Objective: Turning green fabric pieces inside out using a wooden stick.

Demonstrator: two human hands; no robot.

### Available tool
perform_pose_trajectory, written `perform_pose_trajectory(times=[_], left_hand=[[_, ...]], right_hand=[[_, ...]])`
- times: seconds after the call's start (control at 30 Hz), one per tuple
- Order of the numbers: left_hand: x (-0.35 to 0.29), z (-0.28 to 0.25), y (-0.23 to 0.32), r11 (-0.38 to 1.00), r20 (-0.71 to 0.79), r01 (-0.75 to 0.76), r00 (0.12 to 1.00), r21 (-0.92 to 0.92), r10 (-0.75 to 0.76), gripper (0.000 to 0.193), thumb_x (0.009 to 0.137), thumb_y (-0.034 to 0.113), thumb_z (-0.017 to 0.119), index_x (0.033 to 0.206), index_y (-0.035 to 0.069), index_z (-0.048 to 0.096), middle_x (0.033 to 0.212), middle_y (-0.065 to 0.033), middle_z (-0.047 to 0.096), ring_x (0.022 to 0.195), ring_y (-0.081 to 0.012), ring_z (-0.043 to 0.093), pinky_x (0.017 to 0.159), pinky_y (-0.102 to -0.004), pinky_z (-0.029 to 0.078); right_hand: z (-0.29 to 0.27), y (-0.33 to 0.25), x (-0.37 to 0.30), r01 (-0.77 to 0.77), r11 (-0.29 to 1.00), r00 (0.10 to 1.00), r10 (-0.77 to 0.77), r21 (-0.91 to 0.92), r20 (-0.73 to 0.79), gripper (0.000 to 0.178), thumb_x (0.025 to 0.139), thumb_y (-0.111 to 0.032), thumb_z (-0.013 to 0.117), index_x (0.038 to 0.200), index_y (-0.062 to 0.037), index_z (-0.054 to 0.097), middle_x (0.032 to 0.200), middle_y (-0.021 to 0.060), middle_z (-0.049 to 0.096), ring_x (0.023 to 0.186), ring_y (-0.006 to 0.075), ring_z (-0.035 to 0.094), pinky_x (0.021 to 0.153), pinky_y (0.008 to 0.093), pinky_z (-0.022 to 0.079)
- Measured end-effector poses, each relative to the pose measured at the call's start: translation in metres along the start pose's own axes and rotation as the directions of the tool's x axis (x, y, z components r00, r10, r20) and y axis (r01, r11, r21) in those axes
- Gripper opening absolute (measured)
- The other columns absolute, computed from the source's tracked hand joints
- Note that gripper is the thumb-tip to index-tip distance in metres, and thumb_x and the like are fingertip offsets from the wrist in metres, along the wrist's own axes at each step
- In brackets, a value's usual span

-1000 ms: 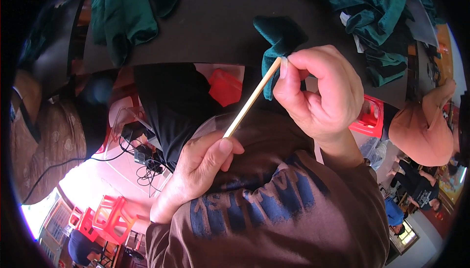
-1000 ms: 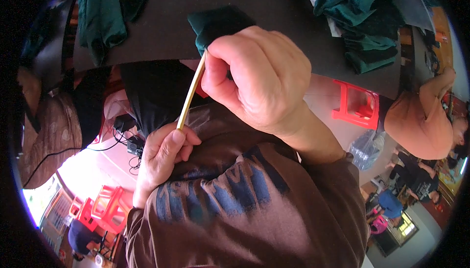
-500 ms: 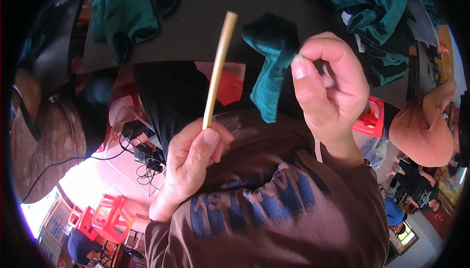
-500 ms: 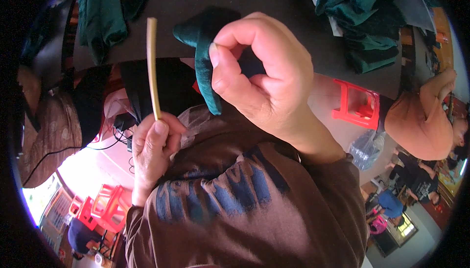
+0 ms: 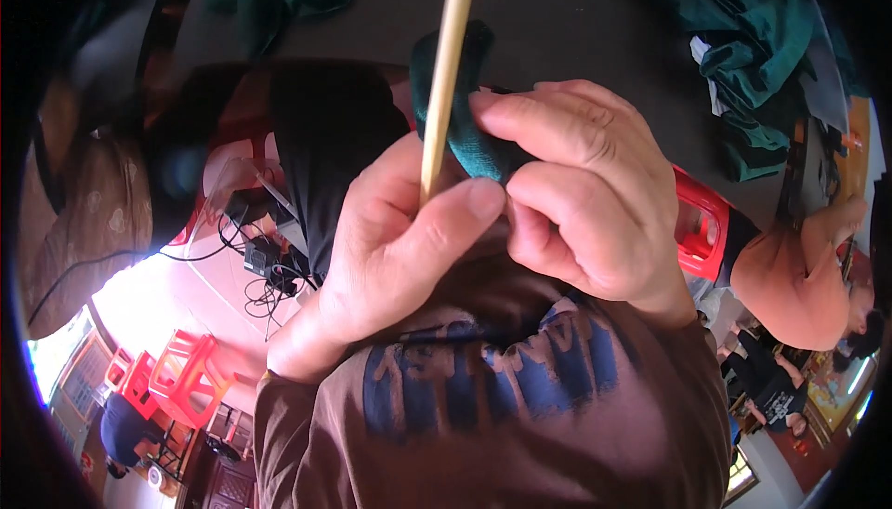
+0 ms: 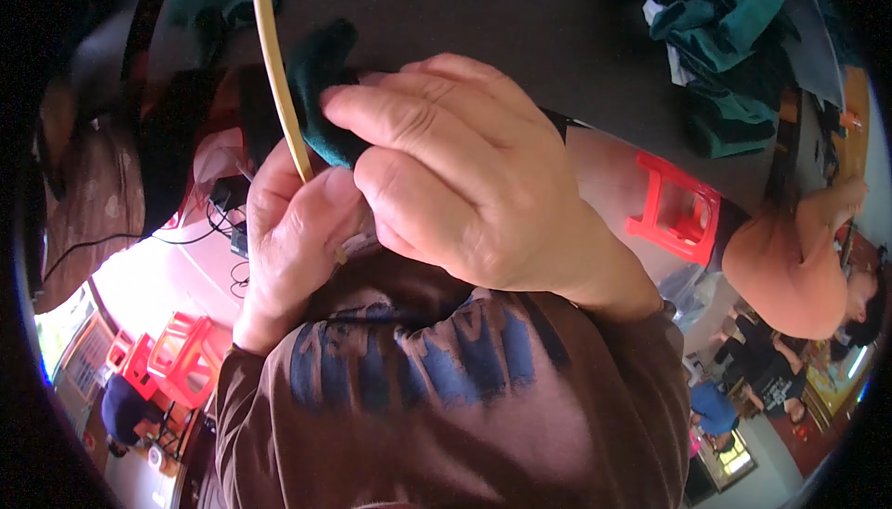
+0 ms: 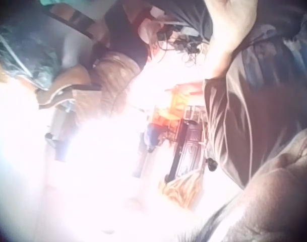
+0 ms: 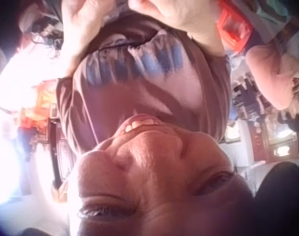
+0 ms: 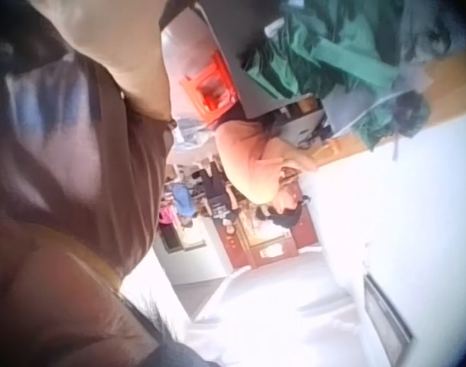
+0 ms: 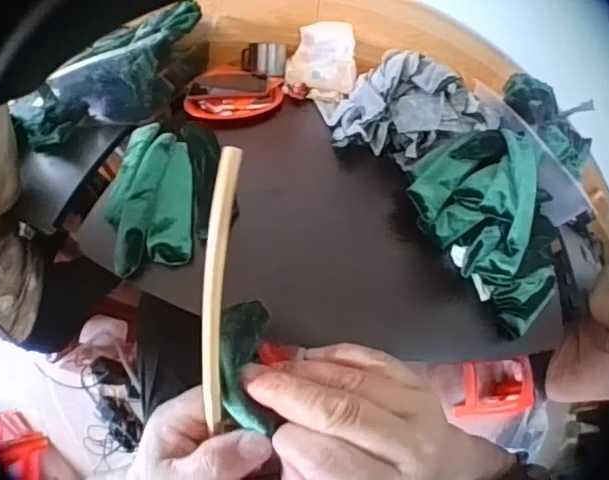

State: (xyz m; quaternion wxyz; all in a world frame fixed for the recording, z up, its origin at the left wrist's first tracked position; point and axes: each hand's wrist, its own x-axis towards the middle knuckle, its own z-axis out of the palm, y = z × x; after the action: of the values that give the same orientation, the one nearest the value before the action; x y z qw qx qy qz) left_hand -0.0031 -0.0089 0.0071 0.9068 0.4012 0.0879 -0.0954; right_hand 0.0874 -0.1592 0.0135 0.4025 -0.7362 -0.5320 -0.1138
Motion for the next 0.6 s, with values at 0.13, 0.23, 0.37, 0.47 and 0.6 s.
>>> perform_pose_trajectory(times=[0.13, 0.23, 0.37, 0.47, 0.6], left_hand=[[0.003, -0.008, -0.003, 1.0, -0.146, 0.003, 0.989, 0.011, -0.002, 0.036, 0.085, 0.015, 0.054, 0.117, -0.001, 0.046, 0.07, 0.003, 0.048, 0.053, -0.0022, 0.039, 0.048, -0.0164, 0.029], [0.006, -0.013, -0.005, 0.995, -0.243, -0.071, 0.966, 0.068, 0.085, 0.043, 0.083, 0.022, 0.055, 0.117, -0.002, 0.046, 0.059, 0.0023, 0.044, 0.039, -0.0025, 0.031, 0.038, -0.0176, 0.021], [0.012, -0.009, 0.001, 0.994, -0.293, -0.049, 0.953, 0.102, 0.077, 0.033, 0.083, 0.021, 0.055, 0.109, 0.001, 0.049, 0.064, -0.0004, 0.05, 0.038, -0.0029, 0.03, 0.037, -0.017, 0.022], [0.012, -0.026, -0.005, 0.998, -0.206, -0.059, 0.977, 0.014, 0.061, 0.024, 0.081, 0.014, 0.054, 0.104, 0.005, 0.051, 0.083, -0.0073, 0.056, 0.038, -0.0031, 0.031, 0.038, -0.0168, 0.025], [0.012, -0.043, -0.009, 0.92, 0.039, -0.113, 0.99, -0.375, 0.138, 0.022, 0.075, 0.0, 0.051, 0.096, -0.002, 0.053, 0.105, -0.0162, 0.052, 0.041, -0.005, 0.035, 0.041, -0.0199, 0.029]], right_hand=[[0.008, 0.006, 0.0, 0.157, 0.984, 0.988, -0.156, -0.086, 0.019, 0.016, 0.063, 0.007, 0.059, 0.073, -0.0018, 0.05, 0.096, 0.0181, 0.064, 0.082, 0.0295, 0.065, 0.073, 0.0415, 0.053], [0.01, 0.003, 0.0, 0.168, 0.981, 0.986, -0.166, -0.102, 0.026, 0.015, 0.063, 0.007, 0.059, 0.072, -0.0015, 0.05, 0.097, 0.0183, 0.063, 0.082, 0.0293, 0.064, 0.073, 0.0412, 0.053], [0.01, 0.0, -0.003, 0.118, 0.991, 0.99, -0.114, -0.056, 0.078, 0.014, 0.064, 0.006, 0.059, 0.073, -0.0009, 0.051, 0.096, 0.018, 0.063, 0.08, 0.0292, 0.064, 0.072, 0.0405, 0.052], [0.008, 0.0, -0.005, 0.065, 0.998, 0.997, -0.066, 0.021, 0.039, 0.013, 0.067, 0.004, 0.06, 0.076, -0.0003, 0.052, 0.093, 0.0184, 0.063, 0.076, 0.0277, 0.063, 0.07, 0.0377, 0.052], [0.004, -0.013, -0.002, -0.203, 0.955, 0.979, 0.205, 0.218, 0.016, 0.022, 0.06, 0.007, 0.063, 0.077, -0.002, 0.053, 0.08, 0.0098, 0.058, 0.067, 0.0211, 0.058, 0.06, 0.0274, 0.047]])
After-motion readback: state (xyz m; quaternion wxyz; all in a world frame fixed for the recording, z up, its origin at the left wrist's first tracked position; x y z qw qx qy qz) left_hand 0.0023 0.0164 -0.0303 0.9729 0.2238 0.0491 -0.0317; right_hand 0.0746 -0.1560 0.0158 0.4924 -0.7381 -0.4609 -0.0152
